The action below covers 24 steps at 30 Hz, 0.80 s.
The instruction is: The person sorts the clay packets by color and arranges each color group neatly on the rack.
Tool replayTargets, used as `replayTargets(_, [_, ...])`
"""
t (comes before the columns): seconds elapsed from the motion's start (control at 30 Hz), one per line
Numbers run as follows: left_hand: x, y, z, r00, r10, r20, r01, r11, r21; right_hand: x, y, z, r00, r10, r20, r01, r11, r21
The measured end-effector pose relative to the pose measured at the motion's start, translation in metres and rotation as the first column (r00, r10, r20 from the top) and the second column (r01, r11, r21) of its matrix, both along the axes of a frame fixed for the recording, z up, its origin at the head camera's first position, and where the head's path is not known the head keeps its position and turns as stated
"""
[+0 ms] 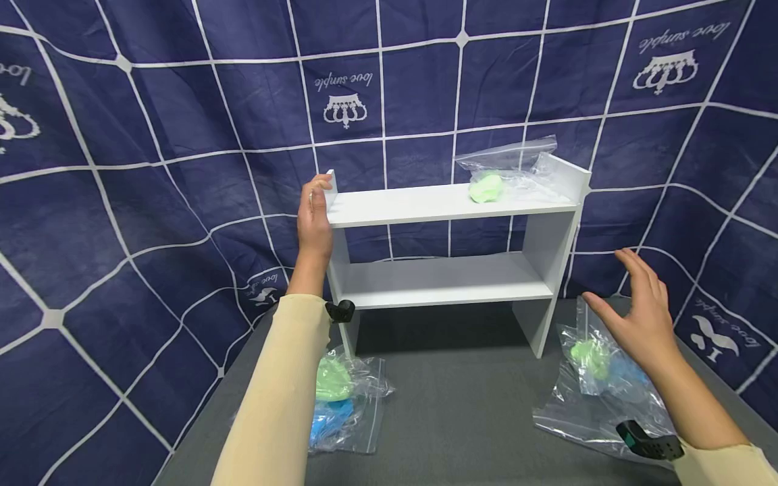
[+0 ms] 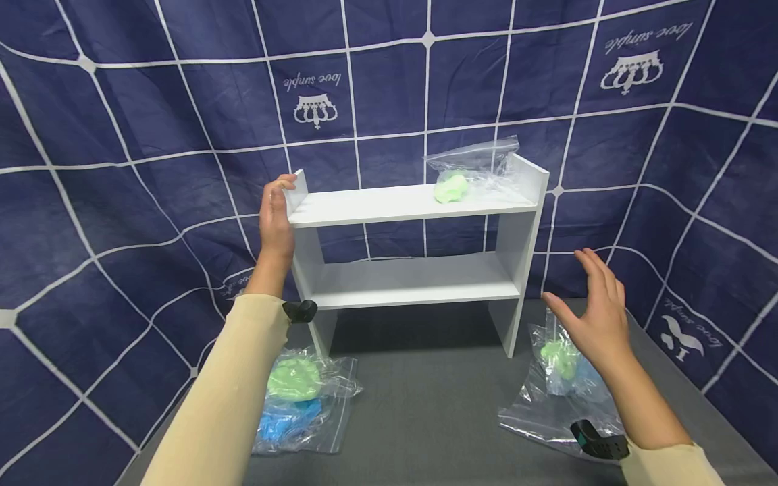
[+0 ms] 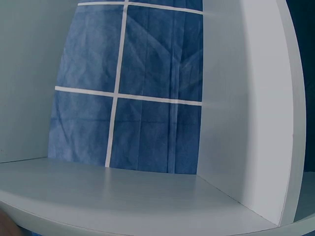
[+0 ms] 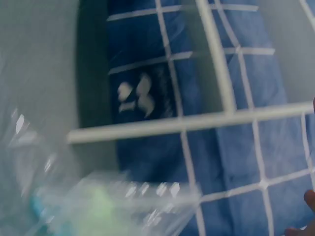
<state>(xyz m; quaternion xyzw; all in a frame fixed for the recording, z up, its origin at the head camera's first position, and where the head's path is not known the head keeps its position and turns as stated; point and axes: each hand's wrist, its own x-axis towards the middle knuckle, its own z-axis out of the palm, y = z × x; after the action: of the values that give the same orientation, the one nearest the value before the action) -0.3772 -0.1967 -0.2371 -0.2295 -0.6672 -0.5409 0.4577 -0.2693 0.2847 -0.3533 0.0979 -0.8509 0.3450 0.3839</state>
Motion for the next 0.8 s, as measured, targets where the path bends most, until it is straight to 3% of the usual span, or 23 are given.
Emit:
replayTargets(0.17, [-0.002,0.002,0.001,1.000,0.014,-0.010,-0.014,1.000,-0.005,0.001,0.025,-0.029,0.993,-0.031,0.118,0.028,0.999,0.029])
replayTargets(0.43, [-0.001,0.007,0.004,1.000,0.018,0.025,-0.019,1.000,0.009,-0.003,0.048,-0.077,0.963,0.015,0.270,-0.062,0.984,0.166])
replayTargets(0.8, [-0.001,0.002,0.002,0.999,0.045,0.018,-0.045,0.999,0.005,-0.009,0.049,-0.108,0.917,0.023,0.398,-0.147,0.948,0.283])
